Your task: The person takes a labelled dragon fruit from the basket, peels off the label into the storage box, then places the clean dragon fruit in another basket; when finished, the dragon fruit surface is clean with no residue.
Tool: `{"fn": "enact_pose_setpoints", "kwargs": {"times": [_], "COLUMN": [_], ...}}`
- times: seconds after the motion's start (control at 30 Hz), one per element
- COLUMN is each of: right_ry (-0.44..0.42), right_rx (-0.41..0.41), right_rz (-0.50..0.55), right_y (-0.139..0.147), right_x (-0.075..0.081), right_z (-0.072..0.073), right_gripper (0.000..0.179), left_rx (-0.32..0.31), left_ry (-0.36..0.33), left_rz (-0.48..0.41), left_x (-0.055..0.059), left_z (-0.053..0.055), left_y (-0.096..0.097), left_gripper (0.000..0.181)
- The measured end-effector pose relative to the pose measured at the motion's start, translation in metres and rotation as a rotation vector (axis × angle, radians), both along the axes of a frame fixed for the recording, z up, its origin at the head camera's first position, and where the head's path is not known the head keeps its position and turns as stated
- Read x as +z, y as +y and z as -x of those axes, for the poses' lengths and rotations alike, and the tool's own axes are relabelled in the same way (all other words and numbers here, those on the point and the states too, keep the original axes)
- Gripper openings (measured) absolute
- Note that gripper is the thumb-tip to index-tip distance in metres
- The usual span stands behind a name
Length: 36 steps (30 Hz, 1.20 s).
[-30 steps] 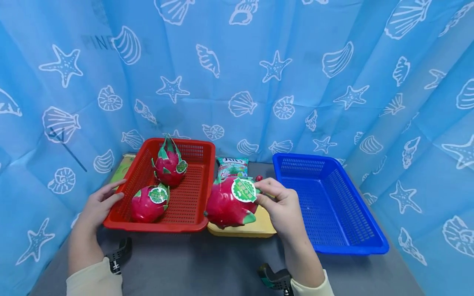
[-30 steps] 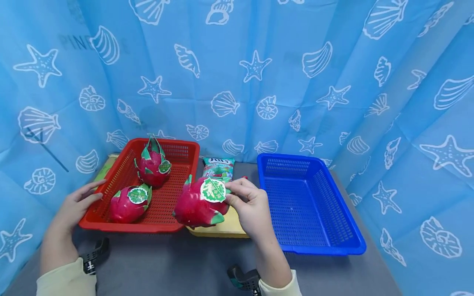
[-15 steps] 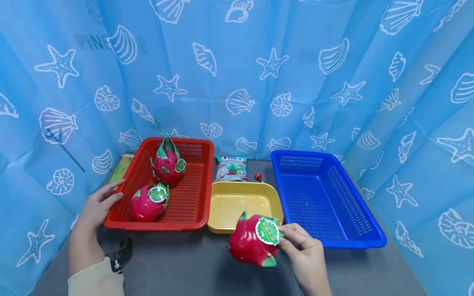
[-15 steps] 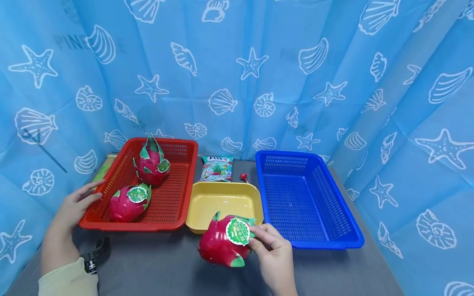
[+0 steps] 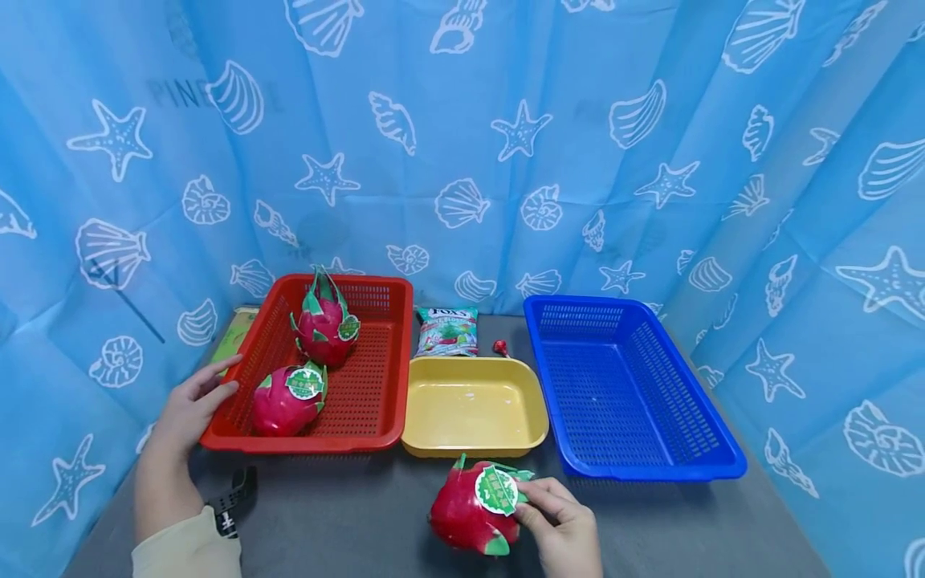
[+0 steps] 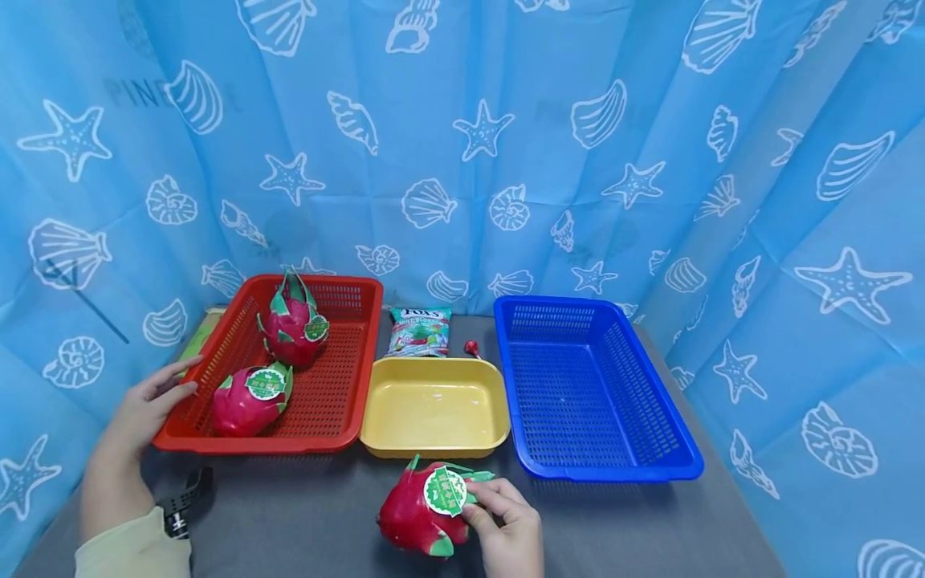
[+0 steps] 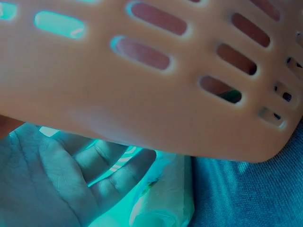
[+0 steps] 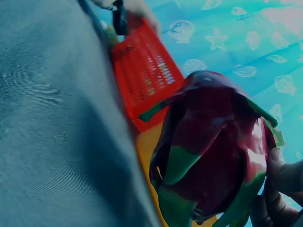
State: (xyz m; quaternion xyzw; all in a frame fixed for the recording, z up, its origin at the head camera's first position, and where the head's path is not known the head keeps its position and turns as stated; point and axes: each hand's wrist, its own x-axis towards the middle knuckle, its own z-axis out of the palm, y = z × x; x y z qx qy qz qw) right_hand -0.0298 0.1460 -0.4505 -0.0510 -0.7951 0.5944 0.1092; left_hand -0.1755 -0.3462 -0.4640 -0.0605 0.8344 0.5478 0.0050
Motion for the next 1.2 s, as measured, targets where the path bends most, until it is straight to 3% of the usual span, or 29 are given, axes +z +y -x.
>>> {"fn": "enact_pose_setpoints", "kwargs": {"times": [0.17, 0.37, 0.5, 0.6, 0.73, 0.83, 0.9, 1.03, 1.2], "right_ry": [-0.047, 0.081, 0.164, 0.213, 0.266, 0.294, 0.293, 0.252, 0.212], "right_rx": [-0.032, -0.029, -0.049, -0.049, -0.028, -0.012, -0.006, -0.003, -0.006], "right_rz": [-0.077, -0.198, -0.241, -0.266, -0.264, -0.254, -0.259, -0.268, -0.279], "right_y": [-0.01, -0.02, -0.022, -0.022, -0.021, -0.02, -0.02, -0.02, -0.019], "right_x": [-0.006, -0.016, -0.02, -0.022, -0.024, -0.024, -0.024, -0.023, -0.023], "right_z": [0.007, 0.008, 0.008, 0.009, 0.012, 0.013, 0.013, 0.01, 0.008], "right_gripper": [0.023, 0.025, 0.028, 0.029, 0.031, 0.032, 0.031, 0.027, 0.026], "left_rx": [-0.008, -0.009, 0.005, 0.041, 0.124, 0.15, 0.125, -0.022, -0.202], "left_ry": [-0.012, -0.026, 0.007, 0.112, 0.301, 0.44, 0.529, 0.671, 0.747], "left_rz": [0.006, 0.074, 0.137, 0.24, 0.335, 0.303, 0.284, 0.198, 0.093], "left_x": [0.001, 0.009, 0.019, 0.034, 0.066, 0.084, 0.092, 0.096, 0.081], "left_z": [-0.002, -0.005, -0.007, -0.011, -0.03, -0.046, -0.055, -0.069, -0.082], "left_y": [0.003, 0.006, 0.01, 0.017, 0.037, 0.061, 0.078, 0.114, 0.155], "left_gripper": [0.069, 0.073, 0.069, 0.061, 0.052, 0.051, 0.052, 0.055, 0.06]}}
